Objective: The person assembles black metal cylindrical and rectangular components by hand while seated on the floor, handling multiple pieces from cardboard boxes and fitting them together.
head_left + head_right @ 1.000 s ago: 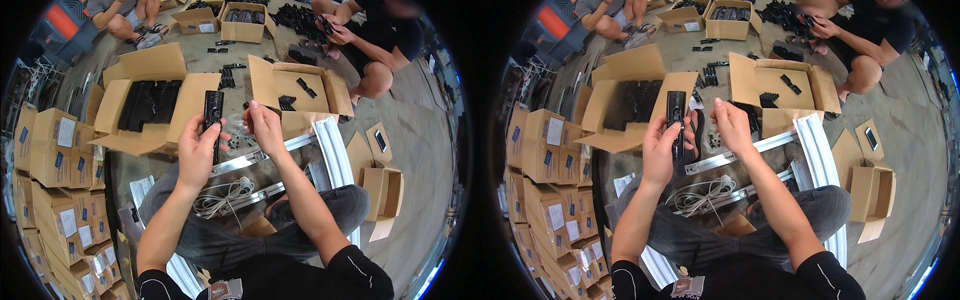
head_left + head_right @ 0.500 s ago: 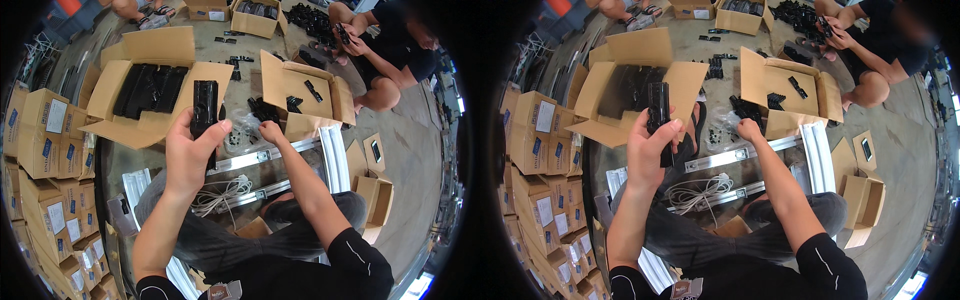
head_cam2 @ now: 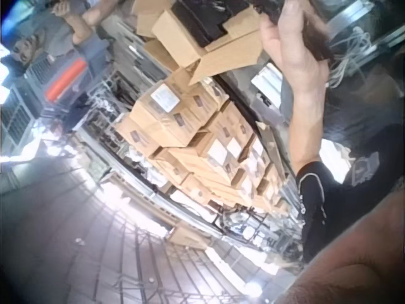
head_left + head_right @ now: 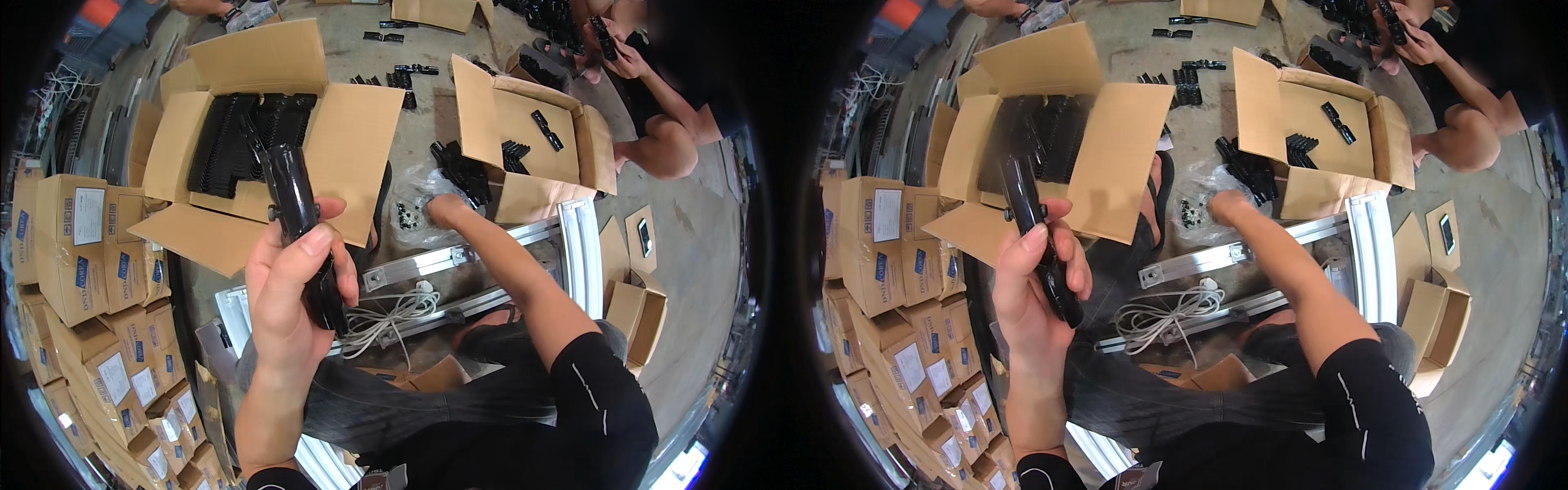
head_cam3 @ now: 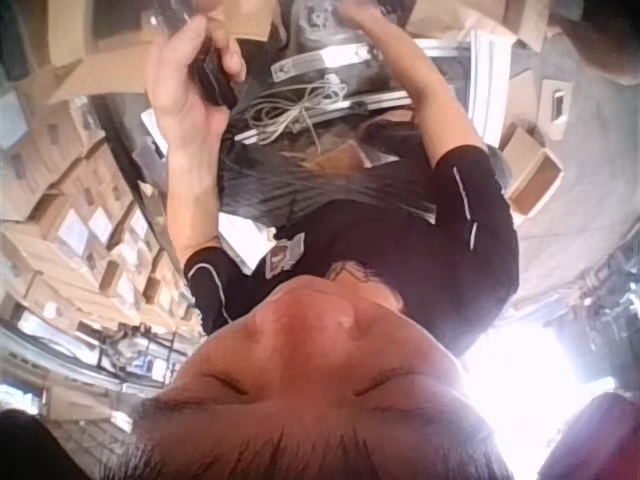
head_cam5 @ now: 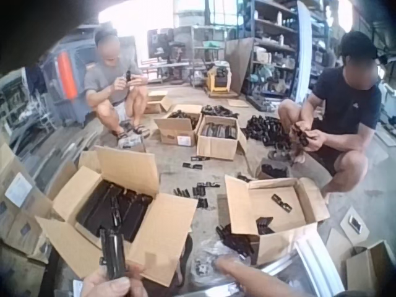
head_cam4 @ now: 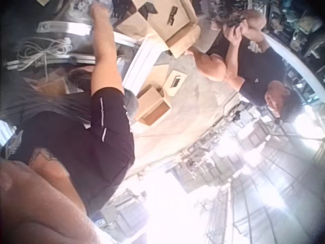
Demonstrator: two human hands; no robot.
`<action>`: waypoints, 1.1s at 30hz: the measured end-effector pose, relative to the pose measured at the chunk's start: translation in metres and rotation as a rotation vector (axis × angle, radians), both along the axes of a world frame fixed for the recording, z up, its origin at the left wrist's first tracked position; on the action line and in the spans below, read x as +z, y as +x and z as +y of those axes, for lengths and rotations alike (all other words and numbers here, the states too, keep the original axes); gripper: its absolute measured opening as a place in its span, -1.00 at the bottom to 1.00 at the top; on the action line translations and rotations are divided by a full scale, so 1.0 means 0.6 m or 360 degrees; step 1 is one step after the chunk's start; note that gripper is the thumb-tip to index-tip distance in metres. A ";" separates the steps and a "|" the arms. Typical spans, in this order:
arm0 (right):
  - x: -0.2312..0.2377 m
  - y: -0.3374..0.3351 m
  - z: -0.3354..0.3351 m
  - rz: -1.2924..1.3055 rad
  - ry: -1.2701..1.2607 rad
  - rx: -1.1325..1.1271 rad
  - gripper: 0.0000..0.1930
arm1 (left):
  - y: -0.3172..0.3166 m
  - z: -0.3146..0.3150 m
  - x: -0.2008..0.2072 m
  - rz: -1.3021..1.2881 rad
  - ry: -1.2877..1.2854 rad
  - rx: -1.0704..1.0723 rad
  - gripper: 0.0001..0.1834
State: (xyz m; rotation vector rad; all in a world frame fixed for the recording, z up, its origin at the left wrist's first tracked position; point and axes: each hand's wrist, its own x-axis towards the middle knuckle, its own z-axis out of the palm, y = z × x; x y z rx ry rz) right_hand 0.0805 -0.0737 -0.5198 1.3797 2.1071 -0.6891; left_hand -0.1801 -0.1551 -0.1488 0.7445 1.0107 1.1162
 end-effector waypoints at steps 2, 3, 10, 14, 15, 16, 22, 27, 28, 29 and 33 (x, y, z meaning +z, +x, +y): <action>-0.009 0.010 0.002 0.0059 0.0075 0.0054 -0.78 | -0.001 0.003 -0.002 -0.0106 -0.0039 0.0011 -0.52; -0.016 0.018 0.000 0.0104 0.0140 0.0109 -0.80 | -0.002 0.007 -0.005 -0.0226 -0.0089 0.0022 -0.51; -0.014 0.019 -0.026 0.0145 0.0114 0.0146 -0.71 | -0.003 0.015 -0.009 -0.0335 -0.0135 -0.0017 -0.47; 0.019 0.037 -0.015 0.0332 0.0185 -0.0089 -0.66 | 0.006 0.010 -0.008 -0.0305 -0.0085 -0.0038 -0.44; 0.029 0.040 -0.014 0.0452 0.0231 -0.0250 -0.70 | 0.009 0.009 -0.007 -0.0311 -0.0073 -0.0048 -0.44; 0.043 0.043 -0.011 0.0568 0.0282 -0.0405 -0.73 | 0.013 0.008 -0.005 -0.0241 -0.0058 -0.0030 -0.44; 0.183 0.041 -0.033 0.1800 0.0115 -0.1584 -0.89 | 0.024 -0.004 -0.016 -0.0141 0.0009 -0.0008 -0.47; 0.354 0.018 -0.058 0.2599 0.0174 -0.1664 -0.90 | 0.047 -0.009 -0.021 -0.0170 0.0036 -0.0074 -0.47; 0.397 0.007 -0.069 0.2606 0.0196 -0.1650 -0.90 | 0.052 -0.010 -0.021 -0.0246 0.0060 -0.0050 -0.52; 0.441 -0.007 -0.086 0.2744 0.0134 -0.1611 -0.89 | 0.057 -0.014 -0.019 -0.0251 0.0084 -0.0057 -0.52; 0.570 -0.054 -0.164 0.3028 0.0036 -0.1384 -0.84 | 0.070 -0.032 -0.017 -0.0151 0.0180 -0.0101 -0.52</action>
